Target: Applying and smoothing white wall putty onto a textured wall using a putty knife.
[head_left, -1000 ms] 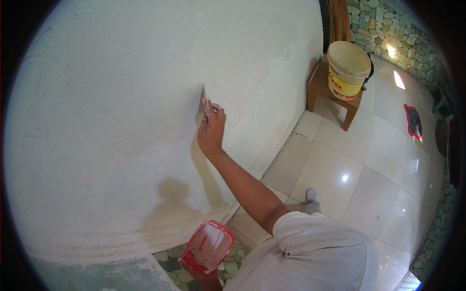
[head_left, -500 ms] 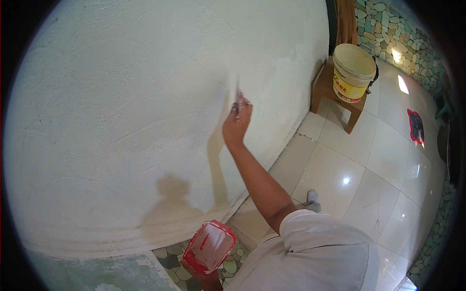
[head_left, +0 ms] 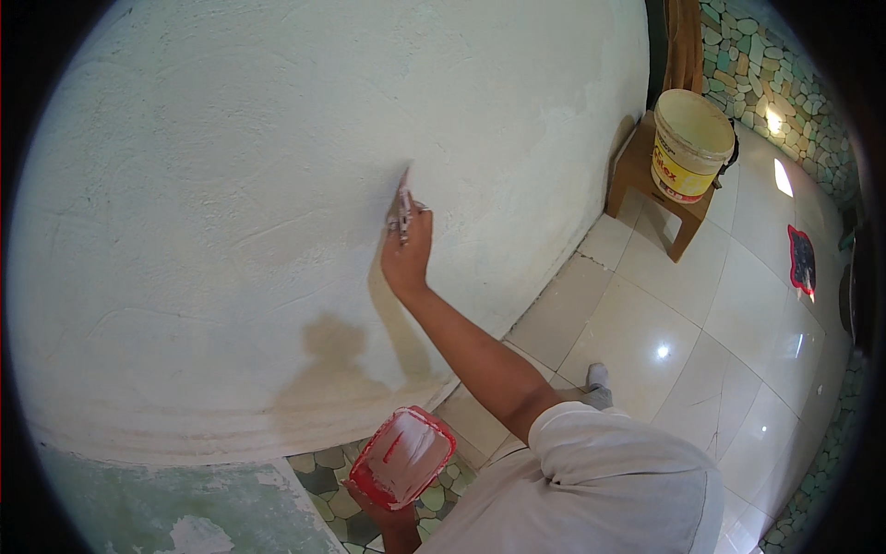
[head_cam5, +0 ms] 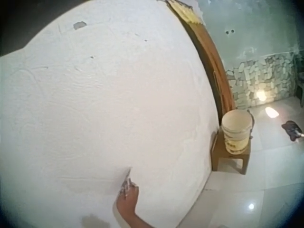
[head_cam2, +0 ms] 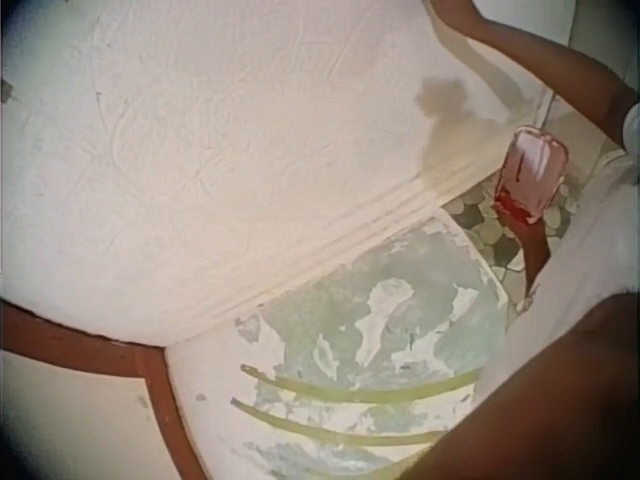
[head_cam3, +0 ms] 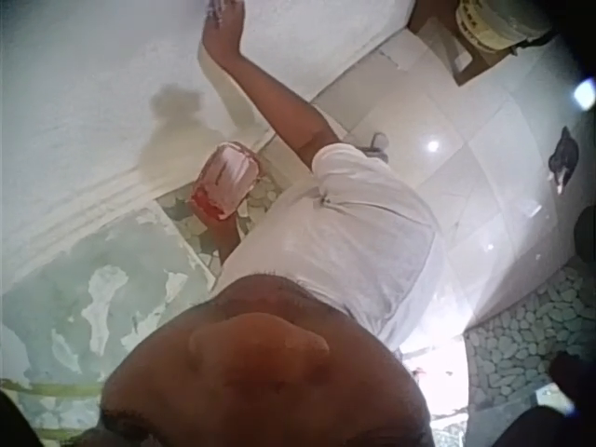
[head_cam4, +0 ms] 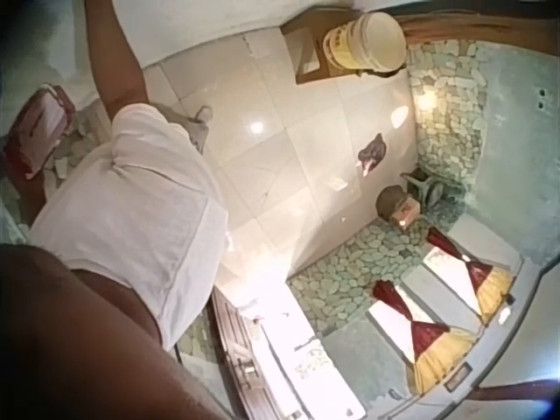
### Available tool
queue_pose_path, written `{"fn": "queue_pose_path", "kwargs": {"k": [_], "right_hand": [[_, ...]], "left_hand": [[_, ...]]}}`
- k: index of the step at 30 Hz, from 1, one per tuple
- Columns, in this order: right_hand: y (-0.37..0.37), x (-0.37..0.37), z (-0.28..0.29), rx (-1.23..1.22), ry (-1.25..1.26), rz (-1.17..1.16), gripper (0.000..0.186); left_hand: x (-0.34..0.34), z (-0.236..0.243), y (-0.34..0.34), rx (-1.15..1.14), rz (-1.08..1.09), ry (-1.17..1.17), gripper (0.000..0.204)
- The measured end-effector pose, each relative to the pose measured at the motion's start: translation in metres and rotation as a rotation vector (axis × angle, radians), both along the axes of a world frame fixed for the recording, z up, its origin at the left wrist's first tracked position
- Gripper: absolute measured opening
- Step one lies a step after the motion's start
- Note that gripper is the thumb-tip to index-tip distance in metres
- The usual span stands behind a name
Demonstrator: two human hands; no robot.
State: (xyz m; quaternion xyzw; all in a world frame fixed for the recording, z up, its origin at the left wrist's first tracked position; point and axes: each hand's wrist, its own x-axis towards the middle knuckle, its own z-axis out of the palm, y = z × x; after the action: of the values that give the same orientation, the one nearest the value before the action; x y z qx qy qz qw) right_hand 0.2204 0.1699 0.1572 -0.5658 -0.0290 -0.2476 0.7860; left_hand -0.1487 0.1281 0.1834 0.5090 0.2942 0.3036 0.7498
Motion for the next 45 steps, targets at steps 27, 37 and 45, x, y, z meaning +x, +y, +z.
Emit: {"fn": "queue_pose_path", "kwargs": {"k": [27, 37, 45], "right_hand": [[-0.003, -0.114, 0.068, -0.067, -0.605, 0.71, 0.057], [-0.128, -0.122, 0.143, -0.436, -0.647, 1.248, 0.043], [-0.102, -0.159, 0.171, -1.498, -0.633, 1.49, 0.03]], "left_hand": [[-0.051, -0.046, 0.013, -0.117, 0.158, -0.226, 0.066], [0.002, -0.043, 0.048, 0.107, 0.311, -0.306, 0.048], [0.02, -0.049, 0.054, 0.181, 0.297, -0.372, 0.052]]}}
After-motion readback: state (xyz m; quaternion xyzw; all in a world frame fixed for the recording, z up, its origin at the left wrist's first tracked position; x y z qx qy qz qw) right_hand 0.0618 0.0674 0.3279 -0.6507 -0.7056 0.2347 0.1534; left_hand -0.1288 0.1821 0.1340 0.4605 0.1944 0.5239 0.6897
